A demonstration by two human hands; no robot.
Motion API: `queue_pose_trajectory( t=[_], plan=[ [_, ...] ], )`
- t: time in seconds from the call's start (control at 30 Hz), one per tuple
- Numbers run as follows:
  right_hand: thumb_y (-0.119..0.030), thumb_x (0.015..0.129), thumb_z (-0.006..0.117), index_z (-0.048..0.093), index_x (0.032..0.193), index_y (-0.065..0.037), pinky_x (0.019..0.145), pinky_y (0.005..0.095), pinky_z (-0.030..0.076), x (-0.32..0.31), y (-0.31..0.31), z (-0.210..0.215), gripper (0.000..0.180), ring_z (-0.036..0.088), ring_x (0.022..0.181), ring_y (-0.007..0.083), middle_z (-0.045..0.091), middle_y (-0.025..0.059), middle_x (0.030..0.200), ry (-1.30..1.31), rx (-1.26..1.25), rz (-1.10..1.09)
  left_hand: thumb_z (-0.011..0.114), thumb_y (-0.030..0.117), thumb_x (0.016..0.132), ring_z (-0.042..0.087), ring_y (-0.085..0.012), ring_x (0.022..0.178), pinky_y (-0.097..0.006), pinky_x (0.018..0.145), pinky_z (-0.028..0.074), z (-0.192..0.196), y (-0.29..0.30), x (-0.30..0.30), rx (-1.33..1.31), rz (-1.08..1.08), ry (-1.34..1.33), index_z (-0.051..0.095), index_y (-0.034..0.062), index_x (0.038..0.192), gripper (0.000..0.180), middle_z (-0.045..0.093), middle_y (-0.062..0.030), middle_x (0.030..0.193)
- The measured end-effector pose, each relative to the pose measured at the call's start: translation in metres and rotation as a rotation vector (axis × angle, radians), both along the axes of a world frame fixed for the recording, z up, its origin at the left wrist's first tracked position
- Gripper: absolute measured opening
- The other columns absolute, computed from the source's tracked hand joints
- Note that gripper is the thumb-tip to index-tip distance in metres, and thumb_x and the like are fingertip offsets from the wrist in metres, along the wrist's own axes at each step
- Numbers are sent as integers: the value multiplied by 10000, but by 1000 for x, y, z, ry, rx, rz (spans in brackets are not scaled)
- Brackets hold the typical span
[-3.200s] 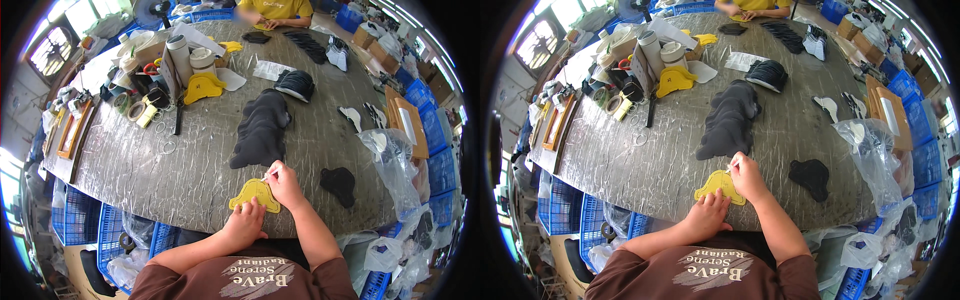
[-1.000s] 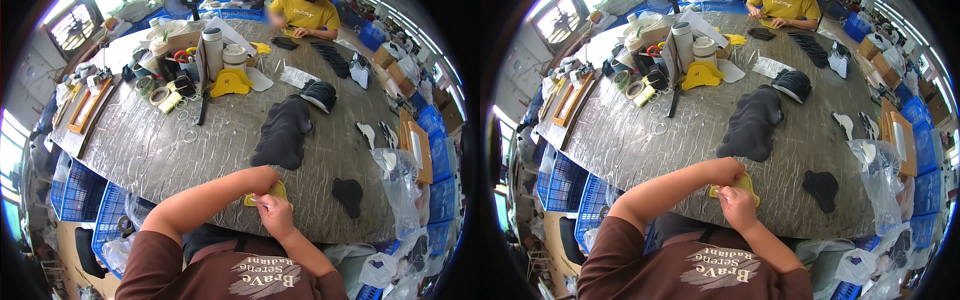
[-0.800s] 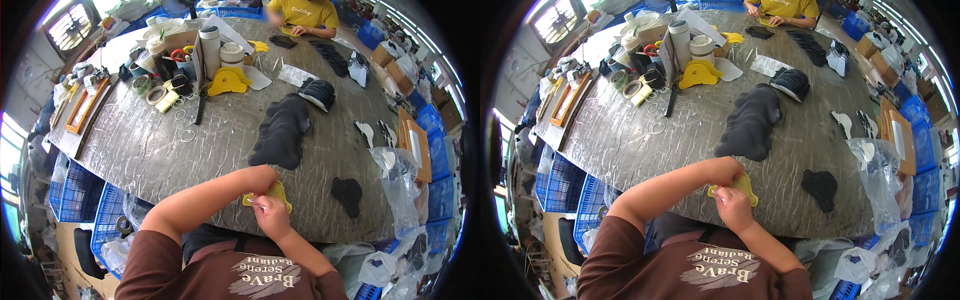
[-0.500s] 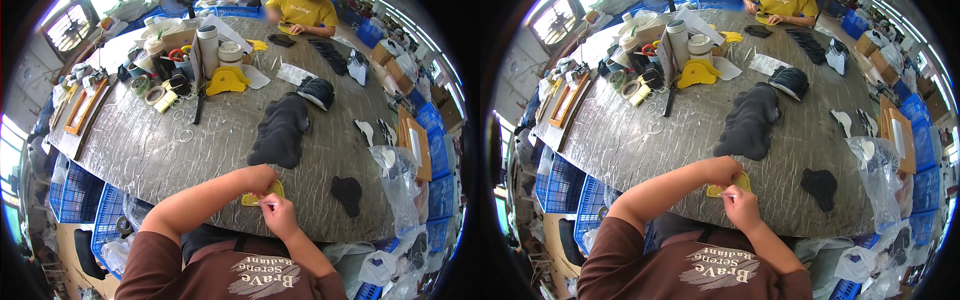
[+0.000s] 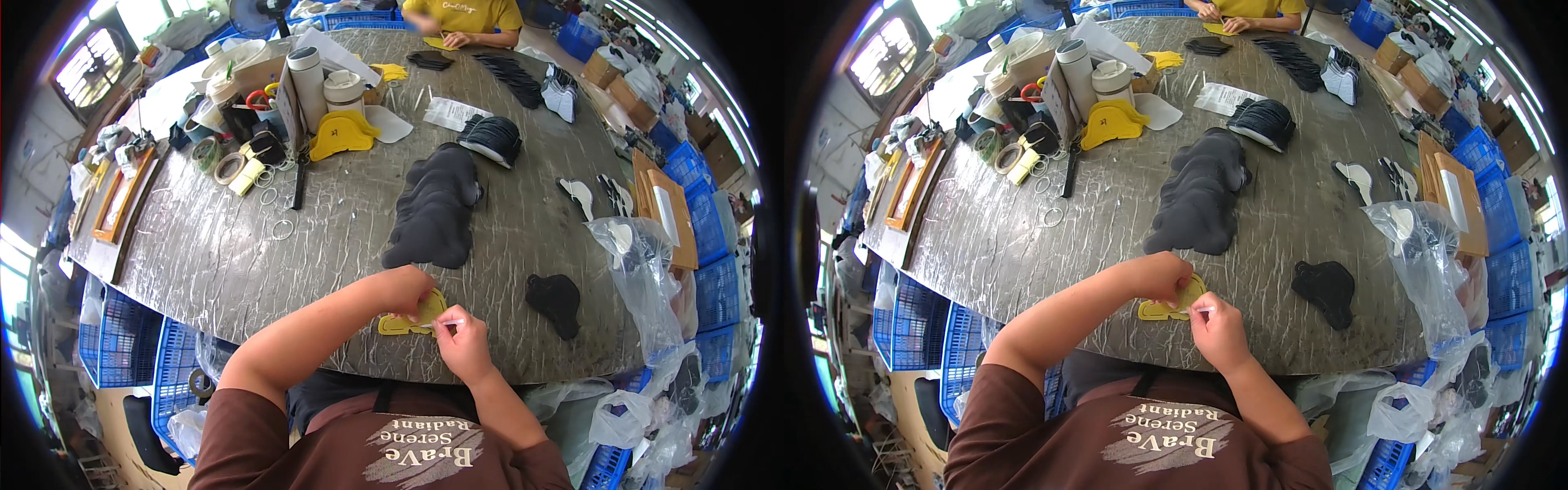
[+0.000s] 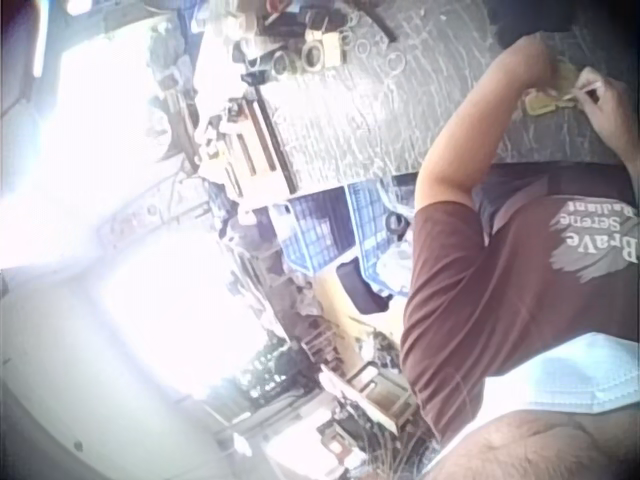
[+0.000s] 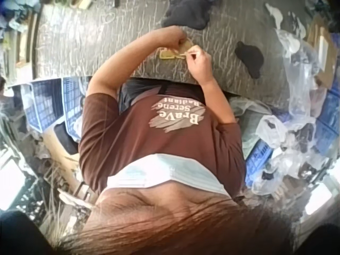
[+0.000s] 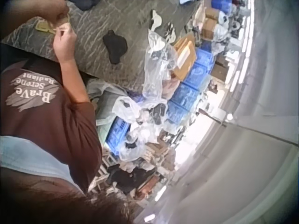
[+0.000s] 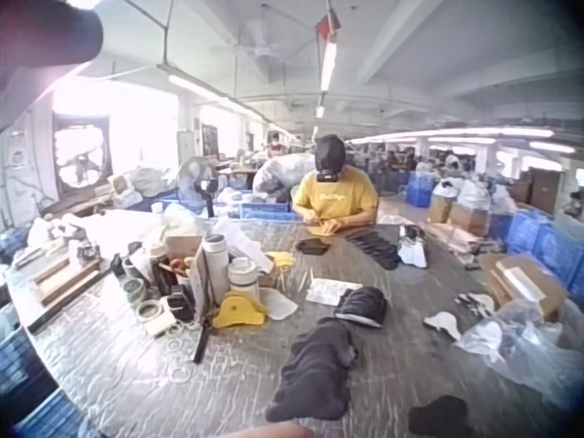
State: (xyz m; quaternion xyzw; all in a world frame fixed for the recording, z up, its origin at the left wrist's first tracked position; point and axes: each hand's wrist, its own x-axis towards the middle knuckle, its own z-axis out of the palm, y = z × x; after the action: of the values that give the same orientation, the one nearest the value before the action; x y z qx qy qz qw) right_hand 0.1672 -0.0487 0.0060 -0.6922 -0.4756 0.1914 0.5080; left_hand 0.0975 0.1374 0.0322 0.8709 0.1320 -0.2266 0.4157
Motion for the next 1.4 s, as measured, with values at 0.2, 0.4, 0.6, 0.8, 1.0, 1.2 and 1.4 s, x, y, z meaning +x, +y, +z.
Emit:
queue_pose_trajectory(
  t=[0.2,0.4,0.6,0.8,1.0,1.2,1.4],
  plan=[
    [-16,844,658,576,822,-8,589,298,481,-1,-3,-1,85,620,620,193,635,116,713,-63,29,-10,781,51,668,668,-214,593,-337,509,518,-4,1,1,3,-6,14,576,-8,868,293,641,-128,695],
    [-10,839,655,563,830,-13,592,309,488,-1,-3,-3,93,633,635,225,631,126,725,-133,42,10,774,53,671,673,-216,602,-337,522,528,0,0,0,26,-8,14,579,-8,868,284,643,-132,700],
    [-4,837,654,571,832,-5,615,312,502,3,-11,3,83,655,663,221,647,127,743,-70,-10,-19,766,54,671,675,-221,609,-336,527,530,2,-1,-1,10,18,23,577,-2,868,279,642,-133,712],
    [-1,830,649,556,832,-9,573,342,482,7,-22,4,92,631,633,288,624,148,722,-27,5,-62,751,56,676,673,-220,608,-336,527,528,4,-2,0,11,26,48,563,1,868,274,637,-128,717],
    [-8,834,646,562,825,-14,563,337,485,13,-33,3,85,634,615,280,629,142,713,-40,19,-90,754,56,686,668,-227,603,-342,520,524,4,-2,-1,20,34,46,554,12,932,320,641,-130,751],
    [-4,832,636,551,811,-17,546,345,483,24,-41,8,88,639,598,272,621,142,674,-116,-26,-135,785,80,689,668,-293,861,-391,715,525,12,-8,-2,108,44,33,521,43,1115,502,654,-162,927],
    [20,886,532,520,916,-2,581,281,463,40,-31,14,38,570,633,142,582,76,712,18,-14,-191,806,92,665,602,-355,1044,-420,866,475,9,-13,-7,266,56,-80,530,63,1153,561,643,-168,986]
  ],
)
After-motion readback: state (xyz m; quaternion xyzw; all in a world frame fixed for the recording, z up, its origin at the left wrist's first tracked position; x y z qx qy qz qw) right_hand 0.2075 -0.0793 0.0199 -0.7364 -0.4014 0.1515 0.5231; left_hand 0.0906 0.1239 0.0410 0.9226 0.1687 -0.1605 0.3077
